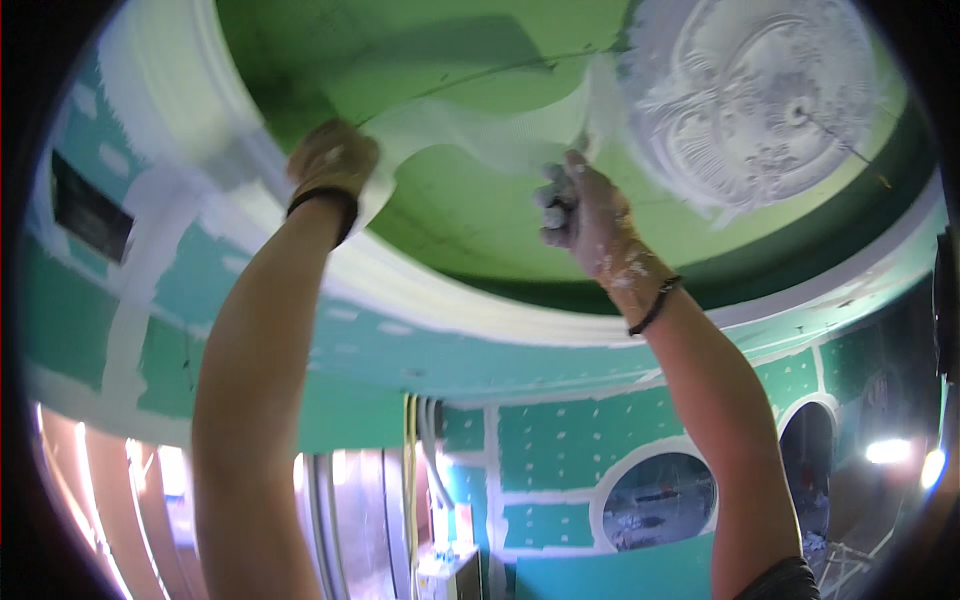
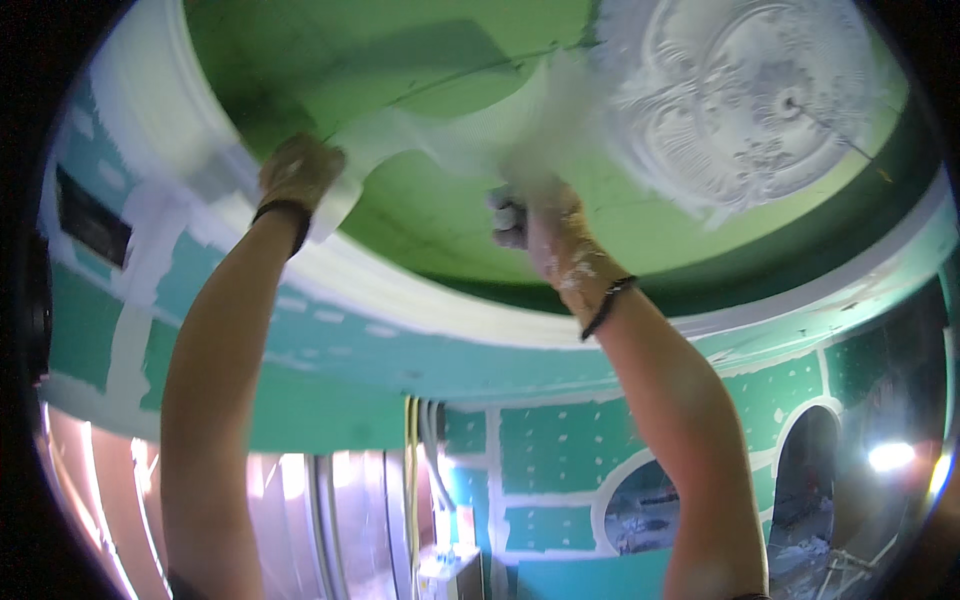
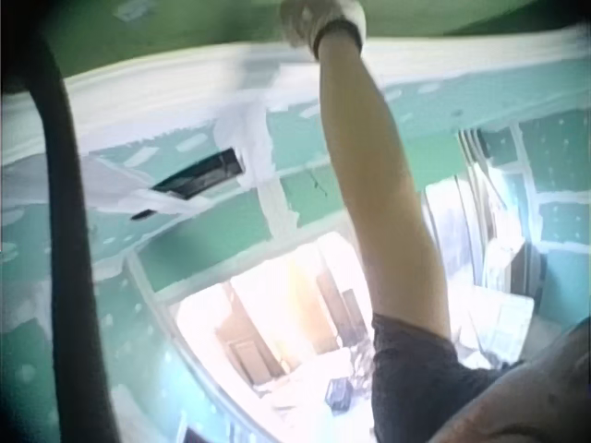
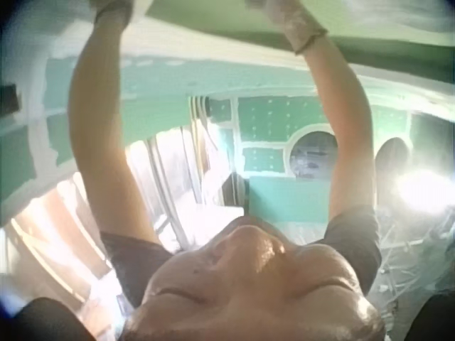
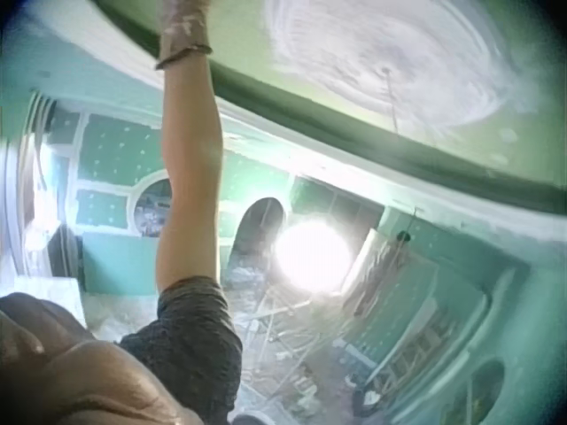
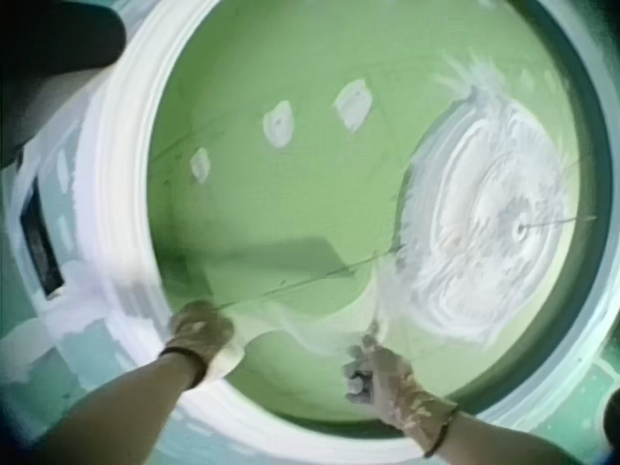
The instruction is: The recorder applies joint tape and compound to a curved ceiling area and molding.
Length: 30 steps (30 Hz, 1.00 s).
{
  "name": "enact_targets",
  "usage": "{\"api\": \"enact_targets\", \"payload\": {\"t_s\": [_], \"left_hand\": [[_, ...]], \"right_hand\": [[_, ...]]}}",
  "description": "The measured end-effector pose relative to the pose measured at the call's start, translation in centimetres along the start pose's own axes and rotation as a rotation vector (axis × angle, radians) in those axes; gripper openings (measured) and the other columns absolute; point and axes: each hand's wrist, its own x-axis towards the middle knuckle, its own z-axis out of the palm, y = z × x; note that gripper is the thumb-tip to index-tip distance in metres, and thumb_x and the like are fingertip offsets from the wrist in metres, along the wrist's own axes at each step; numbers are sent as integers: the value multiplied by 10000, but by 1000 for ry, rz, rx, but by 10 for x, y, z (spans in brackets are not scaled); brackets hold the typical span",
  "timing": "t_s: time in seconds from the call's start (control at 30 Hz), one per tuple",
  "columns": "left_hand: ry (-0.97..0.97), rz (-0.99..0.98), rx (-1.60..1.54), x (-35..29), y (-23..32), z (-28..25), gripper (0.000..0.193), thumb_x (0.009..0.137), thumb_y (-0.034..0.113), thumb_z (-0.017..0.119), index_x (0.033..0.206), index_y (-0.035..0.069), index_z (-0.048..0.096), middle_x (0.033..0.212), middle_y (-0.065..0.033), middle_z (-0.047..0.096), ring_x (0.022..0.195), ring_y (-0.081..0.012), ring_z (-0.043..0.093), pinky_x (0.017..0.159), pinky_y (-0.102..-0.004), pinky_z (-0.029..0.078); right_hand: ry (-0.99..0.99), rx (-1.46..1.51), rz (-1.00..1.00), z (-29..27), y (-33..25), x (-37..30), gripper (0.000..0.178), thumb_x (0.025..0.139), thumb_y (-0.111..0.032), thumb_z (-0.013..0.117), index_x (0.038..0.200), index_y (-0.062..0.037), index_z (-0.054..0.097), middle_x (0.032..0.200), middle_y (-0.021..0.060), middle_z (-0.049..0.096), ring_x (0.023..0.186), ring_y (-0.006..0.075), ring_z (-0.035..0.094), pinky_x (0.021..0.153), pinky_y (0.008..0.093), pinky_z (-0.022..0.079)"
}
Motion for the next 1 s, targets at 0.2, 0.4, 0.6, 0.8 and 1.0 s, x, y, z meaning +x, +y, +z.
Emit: {"api": "enact_targets", "payload": {"t_s": [0.2, 0.4, 0.6, 0.8, 1.0], "left_hand": [[-567, 34, -540, -63, 103, -123, 274, 940, 245, 608, 1064, 66, 774, 1055, -166, 763, 993, -313, 743, 762, -480, 578], [-576, -7, -720, -86, 127, -129, 203, 896, 221, 666, 974, 89, 799, 977, -172, 772, 941, -351, 749, 742, -485, 578], [-595, -27, -627, -83, 122, -119, 173, 884, 186, 682, 954, 77, 796, 966, -181, 769, 938, -334, 754, 751, -474, 597], [-592, -8, -630, -69, 136, -123, 187, 885, 205, 719, 1016, 88, 784, 1020, -158, 771, 962, -336, 751, 786, -456, 600], [-584, -10, -592, -78, 147, -104, 182, 870, 201, 732, 1012, 100, 783, 979, -139, 768, 931, -320, 744, 774, -426, 587]], "right_hand": [[167, -217, 355, -85, 84, -77, 386, 978, -466, 588, 1122, -110, 629, 893, 67, 701, 758, 166, 687, 673, 352, 588], [307, -244, 243, -160, 85, -145, 377, 956, -340, 642, 1226, -79, 609, 984, 27, 688, 759, 73, 596, 619, 232, 480], [569, -166, 162, -131, 61, -248, 372, 1001, -407, 632, 1187, -85, 624, 828, -36, 584, 530, 44, 386, 465, 198, 291], [607, 45, 521, -140, 132, -406, 338, 1030, -439, 561, 977, -110, 618, 638, -25, 493, 452, 83, 402, 412, 248, 287], [-222, 110, 1154, -72, 226, -506, 361, 1030, -476, 549, 1129, -135, 610, 1076, 94, 503, 949, 135, 437, 746, 345, 386]]}}
